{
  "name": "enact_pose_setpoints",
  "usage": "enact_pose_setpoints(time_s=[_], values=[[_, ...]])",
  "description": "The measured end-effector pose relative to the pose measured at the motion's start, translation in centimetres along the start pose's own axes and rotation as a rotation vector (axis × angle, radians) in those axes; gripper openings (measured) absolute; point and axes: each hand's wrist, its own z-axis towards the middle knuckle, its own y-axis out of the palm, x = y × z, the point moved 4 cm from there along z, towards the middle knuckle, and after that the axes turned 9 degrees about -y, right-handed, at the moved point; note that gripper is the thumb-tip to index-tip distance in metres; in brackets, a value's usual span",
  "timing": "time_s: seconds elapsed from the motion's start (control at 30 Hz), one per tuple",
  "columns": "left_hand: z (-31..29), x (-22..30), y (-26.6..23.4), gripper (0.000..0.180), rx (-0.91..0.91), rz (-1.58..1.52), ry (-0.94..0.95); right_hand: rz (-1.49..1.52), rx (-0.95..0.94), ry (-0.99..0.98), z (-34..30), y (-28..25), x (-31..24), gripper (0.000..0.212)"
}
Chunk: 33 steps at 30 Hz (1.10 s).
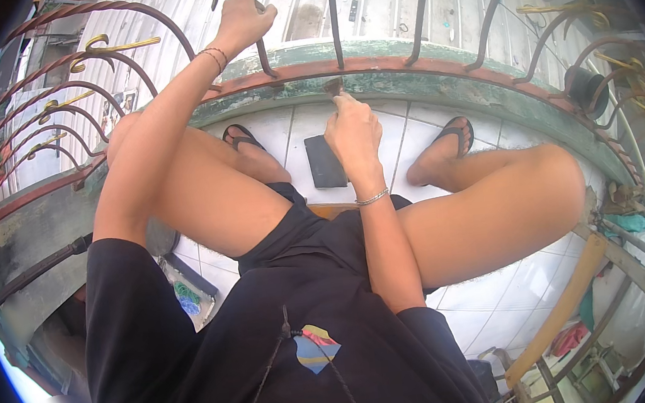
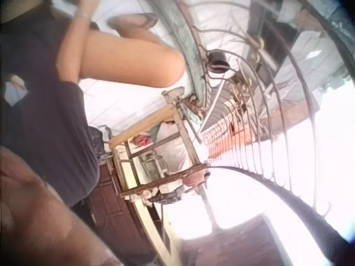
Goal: The person scrapes a metal railing with a handheld tool while sitting on a chair. They then sharpen the tool on a stone block.
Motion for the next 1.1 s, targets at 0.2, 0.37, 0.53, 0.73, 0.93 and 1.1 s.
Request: enact_pose_setpoints(time_s=[0.2, 0.37, 0.53, 0.73, 0.93, 1.1], values=[[0.5, -0.3, 0.8, 0.043, 0.069, -0.019, 0.036, -0.188, -0.161, 0.047, 0.5, 0.5, -0.1, 0.03], [0.1, 0.5, 0.1, 0.039, -0.024, -0.034, -0.049, -0.232, -0.176, 0.098, 1.4, 0.3, -0.5, 0.035], [-0.4, 1.7, -0.4, 0.055, -0.219, 0.08, -0.117, -0.262, -0.197, 0.126, 2.3, 0.0, -1.2, 0.031], [-2.4, 1.8, -0.8, 0.067, -0.499, 0.164, -0.102, -0.274, -0.25, 0.12, 1.6, 0.9, -1.7, 0.032], [-8.9, 7.1, -15.1, 0.054, -0.314, 0.15, 0.128, -0.263, -0.241, 0.083, 1.3, 0.7, -0.4, 0.036], [-11.4, 2.7, -24.1, 0.038, 0.298, 0.125, -0.104, -0.254, -0.317, -0.066, 1.4, 2.2, 1.0, 0.046]])
